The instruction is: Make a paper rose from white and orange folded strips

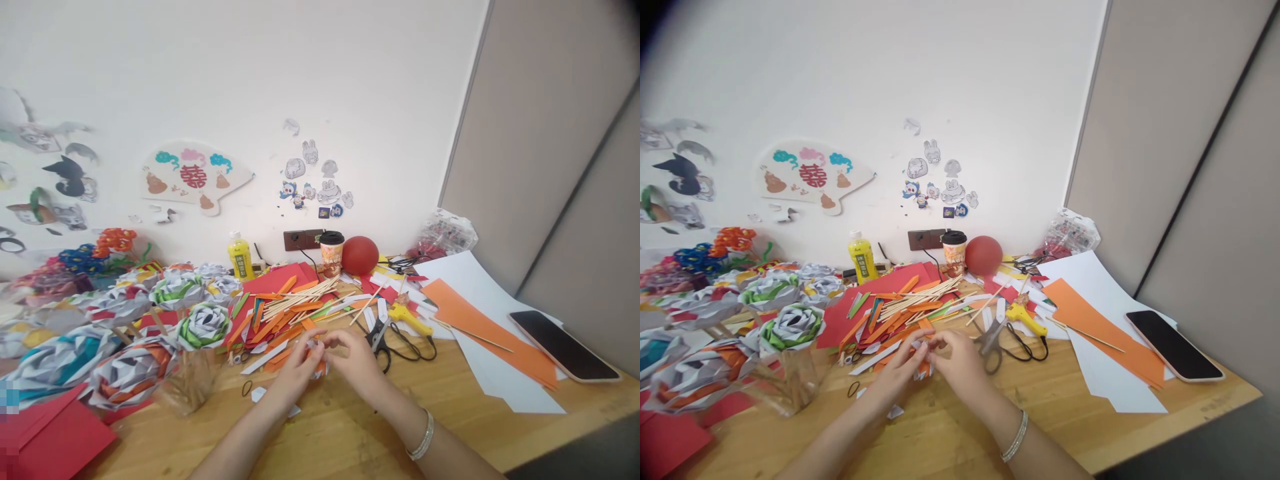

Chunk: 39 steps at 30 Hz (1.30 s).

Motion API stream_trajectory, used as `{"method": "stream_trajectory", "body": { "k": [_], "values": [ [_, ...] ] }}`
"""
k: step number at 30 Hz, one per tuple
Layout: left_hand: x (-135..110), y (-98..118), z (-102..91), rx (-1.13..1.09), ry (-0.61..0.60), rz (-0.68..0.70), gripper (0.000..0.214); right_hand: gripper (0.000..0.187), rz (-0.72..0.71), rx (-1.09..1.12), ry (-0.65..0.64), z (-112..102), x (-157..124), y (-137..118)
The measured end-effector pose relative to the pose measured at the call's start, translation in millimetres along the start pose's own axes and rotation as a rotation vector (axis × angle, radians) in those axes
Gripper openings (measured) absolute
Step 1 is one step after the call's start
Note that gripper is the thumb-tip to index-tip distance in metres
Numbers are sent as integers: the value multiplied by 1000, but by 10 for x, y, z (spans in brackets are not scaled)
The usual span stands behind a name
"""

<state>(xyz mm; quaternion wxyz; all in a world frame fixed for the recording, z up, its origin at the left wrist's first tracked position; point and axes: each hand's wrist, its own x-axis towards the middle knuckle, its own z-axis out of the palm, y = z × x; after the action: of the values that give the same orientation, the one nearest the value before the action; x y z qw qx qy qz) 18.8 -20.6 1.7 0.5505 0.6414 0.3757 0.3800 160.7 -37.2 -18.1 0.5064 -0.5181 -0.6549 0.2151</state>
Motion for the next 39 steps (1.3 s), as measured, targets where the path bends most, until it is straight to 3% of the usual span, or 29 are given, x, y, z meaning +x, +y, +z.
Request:
{"method": "stream_trajectory", "body": {
  "k": [7,14,20,26,34,39],
  "values": [
    [133,-89,-132,200,18,169,23,8,-10,-74,29,-29,14,-7],
    [123,-25,-187,305,43,252,14,6,3,51,-7,-43,37,26],
    [101,12,-229,293,-177,169,21,15,153,431,-259,-95,53,44],
    [99,-12,-228,248,-207,12,22,13,209,337,-316,-90,53,89],
    [81,-38,-168,372,-140,69,18,8,246,169,-190,42,19,160],
    [131,-53,-219,193,-145,20,26,7,176,266,-101,40,38,100]
  ]
}}
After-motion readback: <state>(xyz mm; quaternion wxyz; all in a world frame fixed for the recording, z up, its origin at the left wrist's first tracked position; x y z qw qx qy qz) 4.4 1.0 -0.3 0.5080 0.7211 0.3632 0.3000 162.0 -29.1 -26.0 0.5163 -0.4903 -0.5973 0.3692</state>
